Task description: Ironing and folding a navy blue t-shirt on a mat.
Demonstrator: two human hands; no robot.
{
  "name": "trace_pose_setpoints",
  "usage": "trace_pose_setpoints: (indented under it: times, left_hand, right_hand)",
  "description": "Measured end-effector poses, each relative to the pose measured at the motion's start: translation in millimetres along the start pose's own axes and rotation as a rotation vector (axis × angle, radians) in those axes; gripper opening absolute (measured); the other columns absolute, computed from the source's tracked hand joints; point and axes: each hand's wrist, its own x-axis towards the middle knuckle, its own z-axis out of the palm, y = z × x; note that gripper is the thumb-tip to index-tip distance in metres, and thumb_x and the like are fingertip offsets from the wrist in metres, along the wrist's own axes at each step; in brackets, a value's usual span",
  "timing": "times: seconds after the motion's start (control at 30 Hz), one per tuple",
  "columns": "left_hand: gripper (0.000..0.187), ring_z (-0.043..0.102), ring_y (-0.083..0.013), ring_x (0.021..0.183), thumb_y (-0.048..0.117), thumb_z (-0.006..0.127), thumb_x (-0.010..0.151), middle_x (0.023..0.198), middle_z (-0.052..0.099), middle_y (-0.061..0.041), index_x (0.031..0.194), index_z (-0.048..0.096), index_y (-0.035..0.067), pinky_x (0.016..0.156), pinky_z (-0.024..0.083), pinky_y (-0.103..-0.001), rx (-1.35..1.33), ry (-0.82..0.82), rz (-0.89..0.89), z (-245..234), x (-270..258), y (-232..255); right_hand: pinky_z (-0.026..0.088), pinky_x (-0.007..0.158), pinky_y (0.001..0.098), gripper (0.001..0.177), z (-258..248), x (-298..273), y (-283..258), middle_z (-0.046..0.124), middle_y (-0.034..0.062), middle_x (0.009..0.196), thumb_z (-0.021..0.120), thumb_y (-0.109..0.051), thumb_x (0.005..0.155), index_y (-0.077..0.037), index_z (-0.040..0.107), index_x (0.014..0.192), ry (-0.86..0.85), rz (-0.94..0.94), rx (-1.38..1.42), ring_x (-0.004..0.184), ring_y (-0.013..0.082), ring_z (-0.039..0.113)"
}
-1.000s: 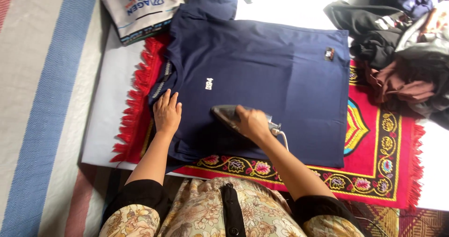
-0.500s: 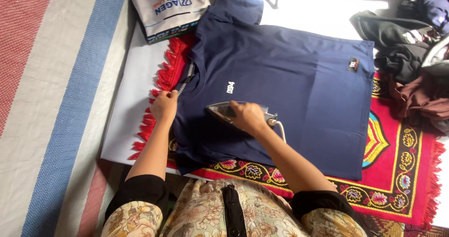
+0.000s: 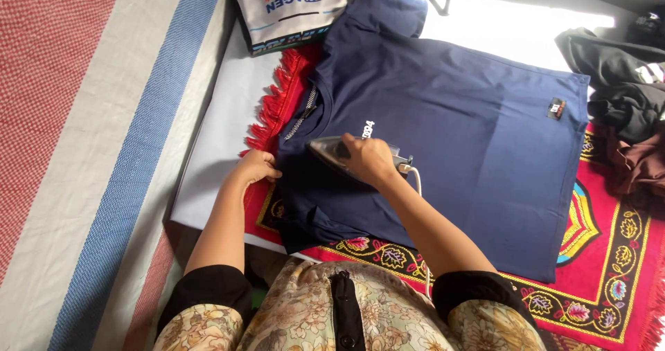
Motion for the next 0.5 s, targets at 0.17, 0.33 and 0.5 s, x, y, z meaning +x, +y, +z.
trace_pose_setpoints:
  times: [0.17,0.33,0.5]
  left_hand:
    - [0.019,0.07,-0.0152,0.065,0.007,0.085,0.074,0.073,0.074,-0.009,0.086,0.073,-0.001,0.066,0.053,-0.033,0.174,0.166,-0.015,10,-42,38]
    - [0.015,0.07,-0.0144,0.067,0.008,0.083,0.078,0.076,0.076,-0.009,0.09,0.075,0.002,0.065,0.051,-0.032,0.192,0.232,-0.115,15,-57,55]
    - [0.019,0.075,-0.0177,0.072,0.017,0.081,0.077,0.08,0.078,-0.008,0.093,0.078,0.006,0.074,0.055,-0.035,0.293,0.332,-0.085,27,-61,54]
  right_hand:
    - [0.057,0.059,0.0459,0.039,5,-15,-35,0.072,0.0153,0.073,0.077,-0.037,0.084,-0.012,0.066,0.112,-0.124,-0.173,-0.074,0.065,0.0348,0.072]
    - [0.057,0.061,0.0445,0.04,15,-35,-34,0.073,0.0143,0.076,0.079,-0.033,0.079,-0.013,0.068,0.112,-0.084,-0.308,-0.019,0.067,0.0344,0.072]
    - [0.056,0.062,0.0448,0.031,6,-71,-9,0.072,0.0141,0.077,0.076,-0.029,0.083,-0.014,0.069,0.11,-0.097,-0.289,-0.052,0.068,0.0333,0.072]
